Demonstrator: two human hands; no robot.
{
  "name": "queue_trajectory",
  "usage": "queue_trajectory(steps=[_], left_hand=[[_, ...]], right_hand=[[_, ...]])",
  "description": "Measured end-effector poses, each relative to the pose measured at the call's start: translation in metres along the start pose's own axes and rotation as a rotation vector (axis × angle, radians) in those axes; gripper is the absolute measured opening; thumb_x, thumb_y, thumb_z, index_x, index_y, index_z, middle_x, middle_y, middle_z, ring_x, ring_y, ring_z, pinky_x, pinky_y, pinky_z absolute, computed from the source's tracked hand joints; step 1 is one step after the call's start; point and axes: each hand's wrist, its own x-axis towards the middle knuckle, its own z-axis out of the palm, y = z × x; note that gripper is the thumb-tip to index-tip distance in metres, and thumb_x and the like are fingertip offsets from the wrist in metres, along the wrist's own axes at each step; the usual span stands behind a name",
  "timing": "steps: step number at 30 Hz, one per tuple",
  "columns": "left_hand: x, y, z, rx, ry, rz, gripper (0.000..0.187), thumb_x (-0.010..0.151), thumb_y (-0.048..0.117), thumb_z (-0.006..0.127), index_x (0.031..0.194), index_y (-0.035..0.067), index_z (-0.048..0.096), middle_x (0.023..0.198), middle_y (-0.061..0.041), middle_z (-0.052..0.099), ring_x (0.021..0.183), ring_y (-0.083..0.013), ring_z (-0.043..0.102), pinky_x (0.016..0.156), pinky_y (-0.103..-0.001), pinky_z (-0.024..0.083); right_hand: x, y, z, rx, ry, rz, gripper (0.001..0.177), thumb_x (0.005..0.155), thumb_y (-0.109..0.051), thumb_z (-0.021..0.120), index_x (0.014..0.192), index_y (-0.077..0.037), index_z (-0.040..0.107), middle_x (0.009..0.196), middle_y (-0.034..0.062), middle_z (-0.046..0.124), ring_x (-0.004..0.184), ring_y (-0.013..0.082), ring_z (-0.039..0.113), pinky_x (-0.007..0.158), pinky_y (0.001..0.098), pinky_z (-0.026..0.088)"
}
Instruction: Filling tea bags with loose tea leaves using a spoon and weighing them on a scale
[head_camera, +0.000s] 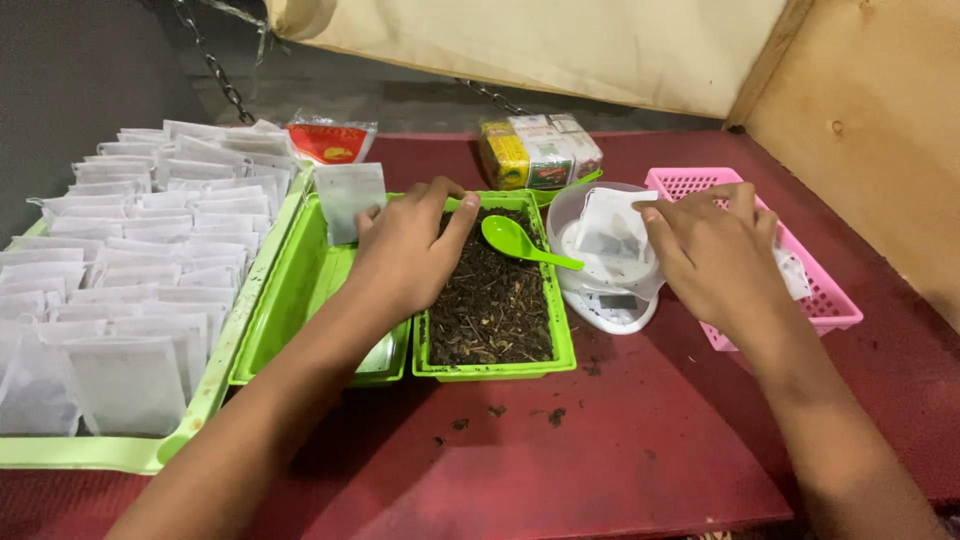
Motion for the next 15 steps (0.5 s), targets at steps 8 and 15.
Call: queue_trajectory(steps=[8, 15], left_hand=[[-0.021, 0.027, -0.029, -0.042, 0.076, 0.192, 0.027, 0.102, 0.034, 0.053, 0.117, 0.015, 0.065, 0.103, -0.013, 0.071, 0.109, -0.0361, 0.066, 0.096, -0.062, 0.043], [-0.032, 0.051, -0.026, -0.322, -0.014, 0.178, 0.033, 0.096, 0.026, 0.062, 0.121, 0.004, 0.067, 0.113, -0.024, 0.069, 0.108, -0.0404, 0.068, 0.094, -0.058, 0.051]], right_hand=[[0.003, 0.016, 0.016, 0.076, -0.017, -0.137, 0.051, 0.113, -0.041, 0.035, 0.110, -0.010, 0.075, 0.126, 0.0123, 0.071, 0.139, 0.0376, 0.040, 0.107, 0.0573, 0.025], [0.000, 0.002, 0.002, 0.491, 0.447, -0.359, 0.018, 0.094, 0.008, 0.073, 0.110, 0.000, 0.078, 0.108, 0.0135, 0.074, 0.100, 0.0316, 0.071, 0.082, 0.0374, 0.059]])
